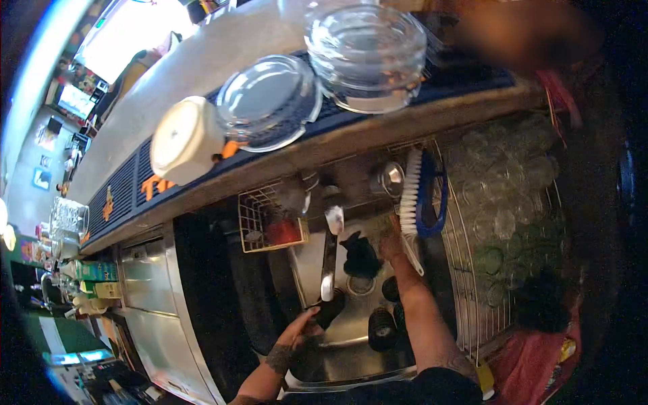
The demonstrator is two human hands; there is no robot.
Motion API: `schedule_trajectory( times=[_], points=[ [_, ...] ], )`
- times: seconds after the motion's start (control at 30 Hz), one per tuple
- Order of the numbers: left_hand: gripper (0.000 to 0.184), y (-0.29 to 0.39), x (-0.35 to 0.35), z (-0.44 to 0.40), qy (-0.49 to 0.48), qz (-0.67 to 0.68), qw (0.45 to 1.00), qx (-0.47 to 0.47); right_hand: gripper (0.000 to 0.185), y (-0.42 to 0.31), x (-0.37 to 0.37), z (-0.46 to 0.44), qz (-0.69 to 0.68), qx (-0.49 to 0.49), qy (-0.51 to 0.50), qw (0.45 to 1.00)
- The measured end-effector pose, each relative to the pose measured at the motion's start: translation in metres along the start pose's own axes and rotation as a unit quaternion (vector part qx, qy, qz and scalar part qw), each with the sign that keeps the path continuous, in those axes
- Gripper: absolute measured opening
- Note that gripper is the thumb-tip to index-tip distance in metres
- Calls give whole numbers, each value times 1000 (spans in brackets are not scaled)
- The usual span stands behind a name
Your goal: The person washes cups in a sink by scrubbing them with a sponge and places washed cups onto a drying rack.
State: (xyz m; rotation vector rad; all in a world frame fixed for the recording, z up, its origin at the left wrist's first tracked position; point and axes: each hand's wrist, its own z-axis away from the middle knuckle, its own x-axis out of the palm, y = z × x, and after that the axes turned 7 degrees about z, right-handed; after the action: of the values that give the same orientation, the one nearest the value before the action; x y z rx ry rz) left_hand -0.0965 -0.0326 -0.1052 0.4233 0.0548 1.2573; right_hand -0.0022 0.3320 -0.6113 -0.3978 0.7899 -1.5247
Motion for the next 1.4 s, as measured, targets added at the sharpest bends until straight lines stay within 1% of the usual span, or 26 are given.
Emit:
schedule_trajectory(
  times=[0.03,0.07,0.1,0.17,0.23,0.3,0.37,0.43,0.47,0.5,0.57,0.63,0.67,0.7,0.73,0.8,0.83,0.9,0.93,1.0,1.07,1.1,1.2,1.23,1.33,1.4],
  points=[
    [62,3,5,14,-16,53,997,-61,40,-60,-13,51,278,-46,103,954],
    [62,0,1,11,-19,59,997,-55,63,-138,-22,103,530,-88,200,819],
    [62,-7,-6,2,-75,98,987,-103,63,-186,-34,144,536,-92,203,814],
    [61,-16,-4,0,-143,140,969,-146,36,-290,-49,237,334,-15,108,936],
    [57,-22,13,8,-249,243,934,-85,45,-277,-38,252,347,-105,173,916],
    [55,-16,33,26,-283,249,924,-68,42,-295,-18,314,145,-80,151,975],
    [53,-17,45,38,-307,257,914,-56,37,-343,3,394,-10,-41,130,991],
    [51,-24,52,34,-354,161,921,-28,35,-365,31,443,-66,-109,137,982],
    [47,-20,56,46,-364,110,925,-2,37,-355,45,447,15,-174,216,961],
    [47,-19,59,53,-366,117,923,7,37,-346,53,449,24,-180,213,960],
    [35,-28,63,61,-263,11,965,4,35,-348,65,466,49,-225,237,944],
    [38,-38,57,59,-253,12,967,8,32,-369,76,515,121,-224,254,933],
    [43,-27,58,80,-236,-17,969,76,30,-381,82,533,183,-217,283,916],
    [49,-23,58,94,-216,-47,965,142,33,-365,96,533,223,-291,328,871],
    [54,-44,49,54,-246,-41,954,167,33,-363,98,529,225,-299,323,869],
    [67,-49,53,62,-287,-120,923,225,40,-353,90,522,233,-265,305,885],
    [72,-47,57,77,-242,-163,930,223,42,-361,84,519,232,-263,332,876],
    [88,-51,55,75,-262,-152,909,287,39,-362,90,529,219,-275,338,873],
    [104,-68,44,8,-185,-236,882,365,37,-370,95,540,201,-287,347,870],
    [115,-56,49,37,-123,-229,880,398,28,-384,101,562,147,-264,333,893],
    [110,-58,48,39,-96,-249,865,425,22,-382,93,561,175,-389,381,821],
    [105,-60,51,47,-71,-263,850,451,21,-384,82,565,177,-368,335,849],
    [91,-61,59,74,-20,-306,800,516,26,-401,65,581,172,-326,328,870],
    [81,-60,61,82,8,-335,762,553,32,-409,63,590,221,-335,324,856],
    [66,-63,74,100,21,-324,731,600,33,-408,63,588,297,-380,266,835],
    [63,-68,77,96,35,-300,733,610,32,-403,71,585,295,-374,287,831]
  ],
)
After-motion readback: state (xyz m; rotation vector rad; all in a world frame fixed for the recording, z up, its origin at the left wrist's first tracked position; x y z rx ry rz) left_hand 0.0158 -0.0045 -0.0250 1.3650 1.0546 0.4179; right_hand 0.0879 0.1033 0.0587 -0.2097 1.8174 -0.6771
